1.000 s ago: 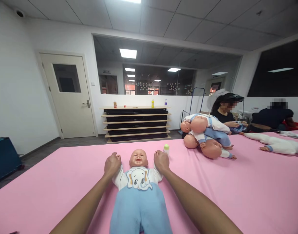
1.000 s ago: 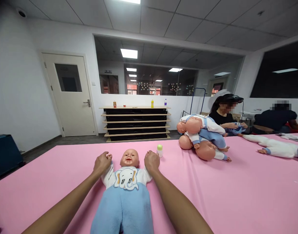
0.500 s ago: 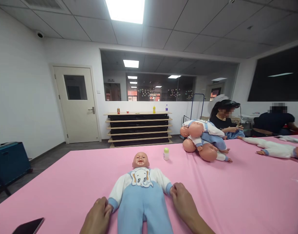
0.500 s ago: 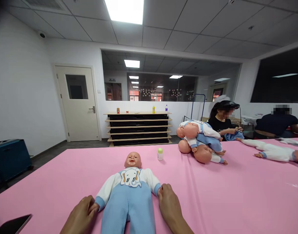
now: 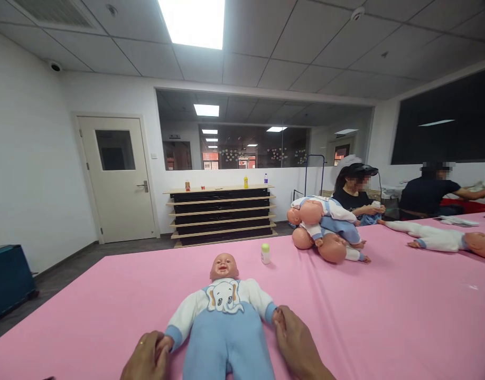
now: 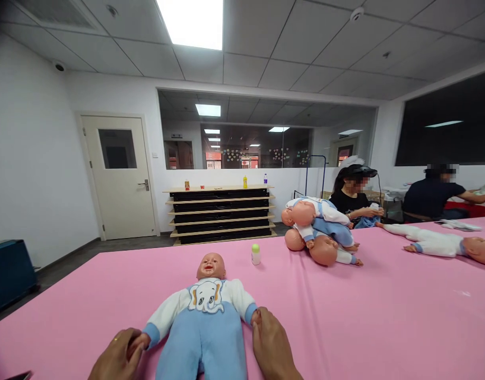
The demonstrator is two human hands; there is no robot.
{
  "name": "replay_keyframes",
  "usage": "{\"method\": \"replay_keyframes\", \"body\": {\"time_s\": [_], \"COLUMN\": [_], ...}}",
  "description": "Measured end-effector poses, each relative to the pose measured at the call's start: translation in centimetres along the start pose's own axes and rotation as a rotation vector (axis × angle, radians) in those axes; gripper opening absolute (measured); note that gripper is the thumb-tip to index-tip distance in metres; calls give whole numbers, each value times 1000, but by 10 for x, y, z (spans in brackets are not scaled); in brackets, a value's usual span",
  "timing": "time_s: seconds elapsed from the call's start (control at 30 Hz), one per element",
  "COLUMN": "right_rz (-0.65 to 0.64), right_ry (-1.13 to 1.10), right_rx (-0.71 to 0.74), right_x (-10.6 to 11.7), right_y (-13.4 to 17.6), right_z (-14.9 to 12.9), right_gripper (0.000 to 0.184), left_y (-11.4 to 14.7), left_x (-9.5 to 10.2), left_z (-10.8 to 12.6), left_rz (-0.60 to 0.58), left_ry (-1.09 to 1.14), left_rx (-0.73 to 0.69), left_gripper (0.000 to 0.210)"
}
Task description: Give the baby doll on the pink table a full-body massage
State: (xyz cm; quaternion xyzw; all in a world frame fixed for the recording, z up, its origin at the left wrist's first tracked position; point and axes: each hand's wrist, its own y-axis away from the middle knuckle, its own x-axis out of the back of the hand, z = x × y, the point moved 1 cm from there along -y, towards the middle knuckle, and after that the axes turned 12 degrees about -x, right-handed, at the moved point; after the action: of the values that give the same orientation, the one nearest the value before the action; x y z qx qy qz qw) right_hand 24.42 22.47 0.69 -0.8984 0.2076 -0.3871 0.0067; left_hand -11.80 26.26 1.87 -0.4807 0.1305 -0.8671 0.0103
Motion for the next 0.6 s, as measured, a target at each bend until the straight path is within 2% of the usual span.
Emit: {"method": "replay_keyframes", "body": {"time_s": [0.13,0.23,0.33,0.43,0.5,0.6], "right_rz": [122,204,220,179,151,99], "right_ry": [-106,-157,-140,66,172,238], "right_rx": [72,93,66,-6,-55,-100], "right_x": [19,9,-24,-66,-90,-117], "right_y": [-50,-106,-157,-190,-201,-209], "right_z": [-29,-53,-70,-77,-73,-60], "right_gripper": [24,27,29,34,37,37], "left_y": [-53,-116,-180,-227,-243,-252], "left_x": [26,24,2,-29,-51,-79], "left_z": [16,28,31,24,16,0], "left_rz": [178,256,237,136,58,-15], "left_ry": [-11,-33,-101,-199,-247,-264], "left_rx": [-57,-141,-164,-123,-84,-51], "left_gripper": [43,42,37,35,34,31]}}
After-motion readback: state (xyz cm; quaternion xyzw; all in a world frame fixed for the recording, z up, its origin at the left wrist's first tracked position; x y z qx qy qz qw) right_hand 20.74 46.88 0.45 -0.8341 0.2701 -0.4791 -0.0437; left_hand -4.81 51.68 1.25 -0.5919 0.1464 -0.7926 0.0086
